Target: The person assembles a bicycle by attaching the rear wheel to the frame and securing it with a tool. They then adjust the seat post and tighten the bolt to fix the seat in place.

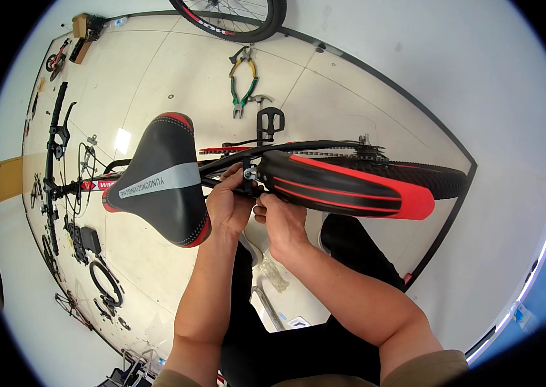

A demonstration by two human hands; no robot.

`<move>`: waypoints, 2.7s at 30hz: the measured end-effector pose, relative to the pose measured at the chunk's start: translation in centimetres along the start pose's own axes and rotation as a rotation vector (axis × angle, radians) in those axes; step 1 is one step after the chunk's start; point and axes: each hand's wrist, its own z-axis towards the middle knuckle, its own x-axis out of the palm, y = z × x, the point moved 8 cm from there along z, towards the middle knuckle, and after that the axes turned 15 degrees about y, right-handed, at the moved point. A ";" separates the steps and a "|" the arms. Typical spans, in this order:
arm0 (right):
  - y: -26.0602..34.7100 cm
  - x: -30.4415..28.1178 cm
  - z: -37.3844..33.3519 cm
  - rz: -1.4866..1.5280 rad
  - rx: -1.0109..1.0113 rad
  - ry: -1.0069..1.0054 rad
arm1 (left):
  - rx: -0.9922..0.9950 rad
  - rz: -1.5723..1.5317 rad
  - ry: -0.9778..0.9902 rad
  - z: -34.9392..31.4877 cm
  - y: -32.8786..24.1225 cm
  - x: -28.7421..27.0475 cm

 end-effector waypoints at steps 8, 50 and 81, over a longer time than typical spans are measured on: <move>0.1 0.2 -0.1 -0.002 0.005 0.002 | -0.017 -0.068 0.067 0.5 0.2 -0.7; 0.0 0.0 -0.1 0.006 0.017 -0.011 | -0.040 0.016 -0.033 -0.1 -0.5 -0.3; 0.1 0.1 -0.2 0.021 -0.022 -0.013 | 0.057 -0.026 0.040 0.2 0.4 -1.0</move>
